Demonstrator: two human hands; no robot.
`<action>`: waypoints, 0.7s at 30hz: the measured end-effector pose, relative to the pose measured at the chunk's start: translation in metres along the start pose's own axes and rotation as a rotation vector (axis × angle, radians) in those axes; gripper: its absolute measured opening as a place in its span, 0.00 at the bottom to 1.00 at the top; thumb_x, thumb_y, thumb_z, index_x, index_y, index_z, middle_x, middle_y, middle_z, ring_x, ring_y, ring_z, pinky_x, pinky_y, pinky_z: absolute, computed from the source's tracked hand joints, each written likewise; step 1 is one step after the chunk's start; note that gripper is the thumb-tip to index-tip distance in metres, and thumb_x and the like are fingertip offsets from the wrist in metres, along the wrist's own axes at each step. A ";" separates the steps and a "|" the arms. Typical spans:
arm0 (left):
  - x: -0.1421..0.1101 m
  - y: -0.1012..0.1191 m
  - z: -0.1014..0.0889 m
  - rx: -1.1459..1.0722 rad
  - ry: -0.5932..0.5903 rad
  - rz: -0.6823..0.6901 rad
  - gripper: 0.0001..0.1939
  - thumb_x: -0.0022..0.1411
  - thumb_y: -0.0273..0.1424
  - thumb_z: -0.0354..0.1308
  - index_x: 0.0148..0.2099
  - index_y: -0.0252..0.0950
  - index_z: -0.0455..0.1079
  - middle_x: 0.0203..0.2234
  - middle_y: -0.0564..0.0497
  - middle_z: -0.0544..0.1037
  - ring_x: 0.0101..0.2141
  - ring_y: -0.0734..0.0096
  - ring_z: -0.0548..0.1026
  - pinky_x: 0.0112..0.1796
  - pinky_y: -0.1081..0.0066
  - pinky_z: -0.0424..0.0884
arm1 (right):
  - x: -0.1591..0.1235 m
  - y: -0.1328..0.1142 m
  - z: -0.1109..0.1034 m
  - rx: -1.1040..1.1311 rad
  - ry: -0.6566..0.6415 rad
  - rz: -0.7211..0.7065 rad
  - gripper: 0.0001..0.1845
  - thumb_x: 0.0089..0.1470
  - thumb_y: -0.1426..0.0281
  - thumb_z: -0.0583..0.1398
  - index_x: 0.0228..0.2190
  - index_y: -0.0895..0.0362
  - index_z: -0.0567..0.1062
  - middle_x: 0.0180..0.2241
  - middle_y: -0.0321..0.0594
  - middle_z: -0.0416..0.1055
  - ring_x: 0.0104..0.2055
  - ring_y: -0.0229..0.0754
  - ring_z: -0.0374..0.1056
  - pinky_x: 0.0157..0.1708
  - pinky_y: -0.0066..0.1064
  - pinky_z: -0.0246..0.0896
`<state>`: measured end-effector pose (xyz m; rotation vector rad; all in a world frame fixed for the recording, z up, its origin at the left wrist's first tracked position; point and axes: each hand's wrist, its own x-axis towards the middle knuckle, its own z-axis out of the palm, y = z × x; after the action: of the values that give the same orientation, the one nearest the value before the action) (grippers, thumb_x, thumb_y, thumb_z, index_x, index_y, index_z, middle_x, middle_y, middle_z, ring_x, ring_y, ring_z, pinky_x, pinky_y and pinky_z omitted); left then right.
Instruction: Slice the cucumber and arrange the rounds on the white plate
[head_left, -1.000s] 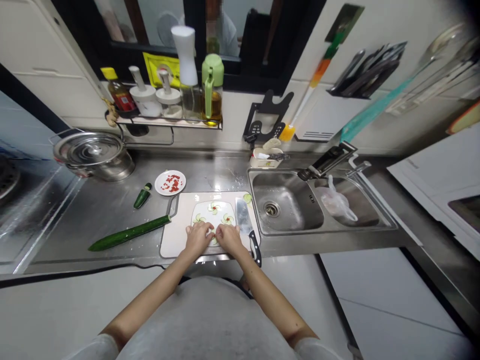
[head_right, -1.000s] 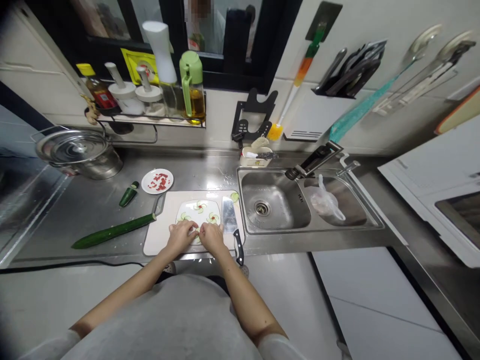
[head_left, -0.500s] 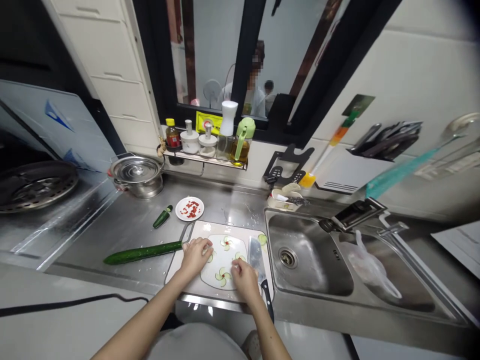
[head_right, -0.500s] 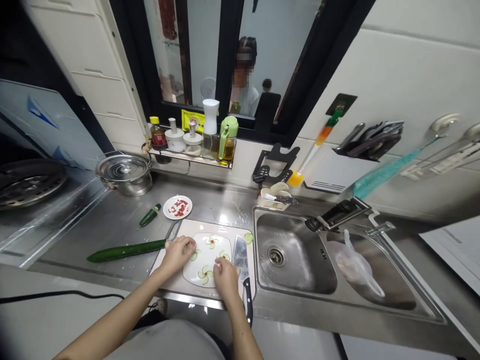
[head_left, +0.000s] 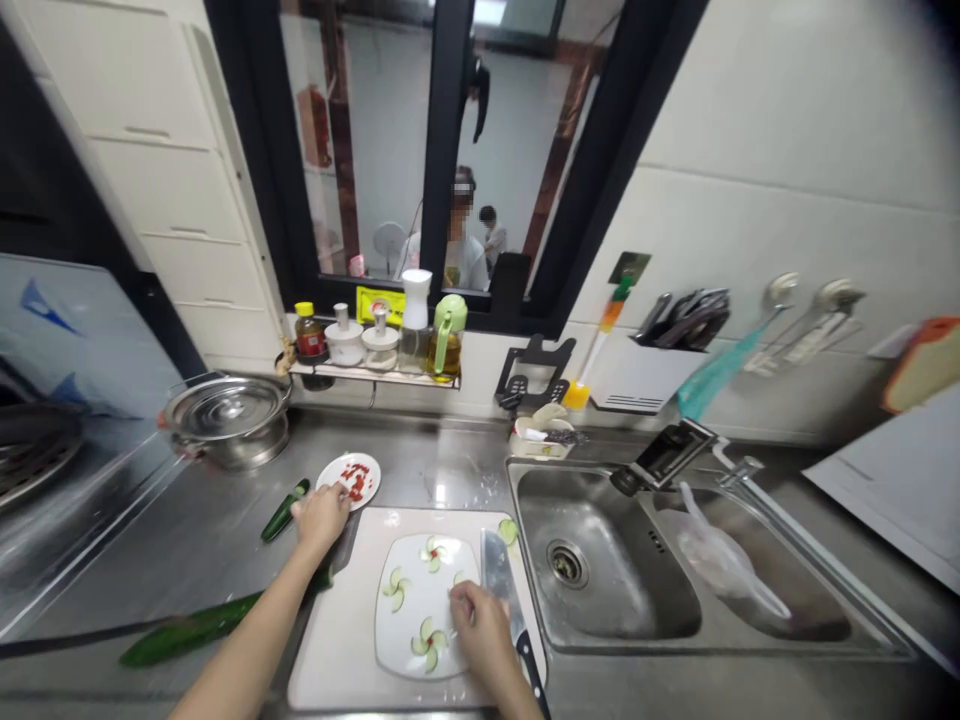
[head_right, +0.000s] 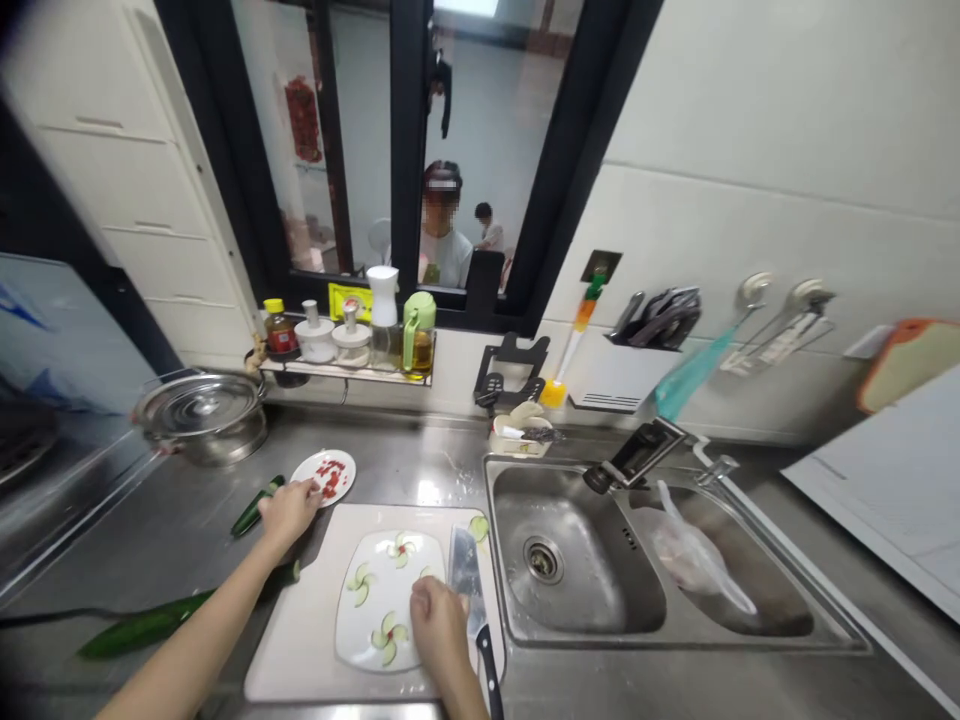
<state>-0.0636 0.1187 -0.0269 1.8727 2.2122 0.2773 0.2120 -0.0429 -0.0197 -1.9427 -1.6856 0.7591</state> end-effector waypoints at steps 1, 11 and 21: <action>0.006 -0.001 0.005 0.020 -0.007 -0.008 0.17 0.61 0.37 0.47 0.45 0.40 0.74 0.46 0.41 0.76 0.47 0.51 0.70 0.44 0.56 0.57 | 0.001 0.001 0.000 0.002 0.015 0.004 0.14 0.54 0.73 0.50 0.30 0.53 0.76 0.28 0.37 0.75 0.34 0.43 0.70 0.42 0.33 0.52; 0.044 -0.014 0.041 0.120 -0.097 -0.037 0.15 0.57 0.37 0.47 0.38 0.42 0.75 0.43 0.42 0.78 0.46 0.49 0.72 0.42 0.54 0.57 | 0.016 0.015 0.000 -0.060 0.060 0.059 0.12 0.51 0.77 0.53 0.27 0.53 0.75 0.24 0.33 0.73 0.30 0.40 0.69 0.40 0.31 0.50; 0.051 -0.010 0.049 0.076 -0.109 -0.018 0.14 0.59 0.35 0.46 0.35 0.46 0.74 0.42 0.46 0.79 0.44 0.50 0.74 0.43 0.48 0.58 | 0.028 0.025 -0.001 -0.066 0.138 0.068 0.12 0.47 0.74 0.54 0.27 0.48 0.75 0.23 0.34 0.74 0.31 0.43 0.70 0.41 0.32 0.55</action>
<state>-0.0661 0.1672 -0.0794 1.8583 2.1938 0.0870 0.2342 -0.0189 -0.0387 -2.0564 -1.5884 0.5848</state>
